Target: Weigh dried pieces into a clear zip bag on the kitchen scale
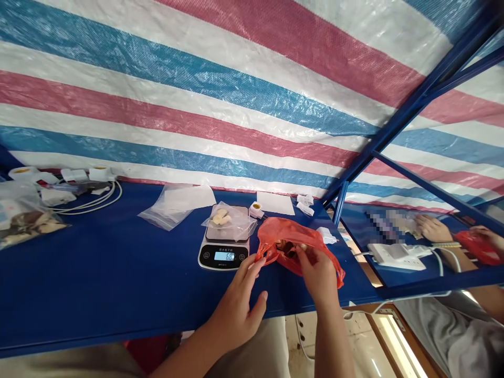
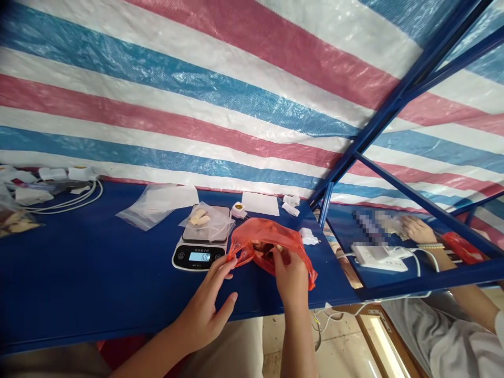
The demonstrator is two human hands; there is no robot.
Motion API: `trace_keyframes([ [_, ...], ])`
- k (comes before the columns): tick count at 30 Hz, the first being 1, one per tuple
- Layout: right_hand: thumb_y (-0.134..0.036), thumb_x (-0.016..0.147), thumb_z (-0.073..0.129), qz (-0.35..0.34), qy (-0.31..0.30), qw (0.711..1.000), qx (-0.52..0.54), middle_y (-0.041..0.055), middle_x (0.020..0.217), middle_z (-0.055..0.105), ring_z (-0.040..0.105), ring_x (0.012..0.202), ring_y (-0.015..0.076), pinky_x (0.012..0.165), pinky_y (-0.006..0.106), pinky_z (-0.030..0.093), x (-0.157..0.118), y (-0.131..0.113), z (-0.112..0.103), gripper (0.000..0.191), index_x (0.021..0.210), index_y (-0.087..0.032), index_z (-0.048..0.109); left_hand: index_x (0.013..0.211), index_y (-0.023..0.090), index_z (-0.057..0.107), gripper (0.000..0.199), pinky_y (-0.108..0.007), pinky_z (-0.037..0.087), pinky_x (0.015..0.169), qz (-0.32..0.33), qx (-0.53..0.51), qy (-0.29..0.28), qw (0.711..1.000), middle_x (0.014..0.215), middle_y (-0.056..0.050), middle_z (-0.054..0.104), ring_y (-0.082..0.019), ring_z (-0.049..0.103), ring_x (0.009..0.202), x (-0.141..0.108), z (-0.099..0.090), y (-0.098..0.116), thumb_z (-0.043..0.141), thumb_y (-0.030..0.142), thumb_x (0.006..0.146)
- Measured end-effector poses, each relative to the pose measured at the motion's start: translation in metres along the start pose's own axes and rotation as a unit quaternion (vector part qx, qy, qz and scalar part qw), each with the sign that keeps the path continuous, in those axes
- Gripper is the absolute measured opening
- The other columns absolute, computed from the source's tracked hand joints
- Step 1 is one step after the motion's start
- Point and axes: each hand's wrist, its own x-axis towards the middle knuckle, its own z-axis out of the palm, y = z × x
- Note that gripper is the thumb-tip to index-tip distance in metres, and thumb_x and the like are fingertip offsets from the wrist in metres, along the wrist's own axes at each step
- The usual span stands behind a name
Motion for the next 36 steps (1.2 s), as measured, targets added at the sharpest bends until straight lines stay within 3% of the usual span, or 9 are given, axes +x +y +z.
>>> trace_keyframes([
  [3,-0.056,0.09,0.07,0.042,-0.016,0.993,0.112,0.0132,0.107,0.08,0.074,0.102,0.0317,0.092,0.046,0.057,-0.007,0.001,-0.01,0.041,0.108,-0.02,0.075,0.163,0.031,0.023,0.066,-0.047,0.054,0.112,-0.004,-0.016,-0.028,0.999,0.164,-0.015,0.035,-0.029,0.046,0.147,0.003,0.007,0.0,0.047,0.021,0.102],
  [6,-0.054,0.087,0.076,0.064,-0.027,0.975,0.21,0.0098,0.097,0.079,0.075,0.09,0.0274,0.081,0.039,0.06,-0.031,-0.008,-0.016,0.036,0.101,-0.022,0.073,0.162,0.031,0.025,0.065,-0.05,0.048,0.118,-0.011,-0.026,-0.061,0.998,0.164,-0.014,0.035,-0.029,0.041,0.151,0.003,0.01,0.0,0.048,0.022,0.102],
  [11,-0.045,0.09,0.077,-0.012,-0.021,0.963,0.268,0.0007,0.074,0.07,0.061,0.062,0.0144,0.06,0.027,0.053,-0.06,-0.061,-0.019,0.022,0.091,-0.023,0.073,0.159,0.028,0.032,0.062,-0.054,0.042,0.123,-0.009,-0.017,-0.101,0.995,0.162,-0.015,0.038,-0.03,0.038,0.153,0.004,0.008,0.001,0.052,0.025,0.1],
  [15,-0.044,0.095,0.071,-0.098,-0.186,0.929,0.304,0.0019,0.083,0.07,0.066,0.075,0.0164,0.069,0.028,0.055,-0.018,-0.118,0.003,0.021,0.094,-0.023,0.071,0.154,0.023,0.041,0.062,-0.053,0.041,0.123,-0.035,-0.005,-0.125,0.991,0.158,-0.016,0.045,-0.03,0.043,0.149,0.009,0.004,0.011,0.056,0.022,0.094],
  [18,-0.045,0.088,0.078,-0.155,-0.226,0.903,0.331,0.0005,0.084,0.07,0.066,0.078,0.0161,0.074,0.029,0.053,0.035,-0.141,0.033,0.026,0.096,-0.023,0.066,0.149,0.022,0.048,0.06,-0.048,0.045,0.121,-0.078,0.007,-0.146,0.986,0.155,-0.015,0.049,-0.028,0.05,0.143,0.012,0.002,0.02,0.057,0.021,0.09],
  [22,-0.057,0.084,0.077,-0.138,-0.286,0.892,0.321,0.001,0.079,0.07,0.062,0.068,0.0157,0.059,0.027,0.046,0.076,-0.134,0.07,0.038,0.093,-0.022,0.066,0.142,0.022,0.055,0.056,-0.043,0.049,0.117,-0.099,0.01,-0.137,0.986,0.147,-0.012,0.055,-0.026,0.057,0.135,0.013,0.001,0.024,0.06,0.021,0.086],
  [26,-0.059,0.086,0.074,-0.122,-0.274,0.9,0.316,-0.0015,0.07,0.061,0.051,0.059,0.012,0.054,0.026,0.038,0.08,-0.116,0.083,0.039,0.086,-0.021,0.066,0.135,0.025,0.058,0.051,-0.043,0.053,0.112,-0.103,-0.002,-0.13,0.986,0.138,-0.009,0.06,-0.026,0.061,0.126,0.016,0.002,0.021,0.061,0.021,0.084],
  [32,-0.058,0.081,0.066,-0.072,-0.268,0.875,0.395,-0.0018,0.064,0.052,0.044,0.051,0.0132,0.047,0.026,0.033,0.074,-0.108,0.03,0.038,0.073,-0.026,0.047,0.155,0.029,0.038,0.071,-0.044,0.056,0.107,-0.076,-0.045,-0.058,0.994,0.158,-0.014,0.044,-0.027,0.06,0.13,0.01,0.003,0.01,0.059,0.017,0.088],
  [36,-0.056,0.082,0.067,-0.114,-0.394,0.803,0.432,0.0015,0.057,0.057,0.057,0.055,0.0214,0.056,0.034,0.047,0.033,-0.071,-0.019,0.036,0.068,-0.027,0.05,0.166,0.035,0.008,0.085,-0.052,0.053,0.112,-0.03,-0.017,0.004,0.999,0.17,-0.015,0.027,-0.034,0.046,0.148,0.0,0.005,0.0,0.056,0.023,0.097],
])
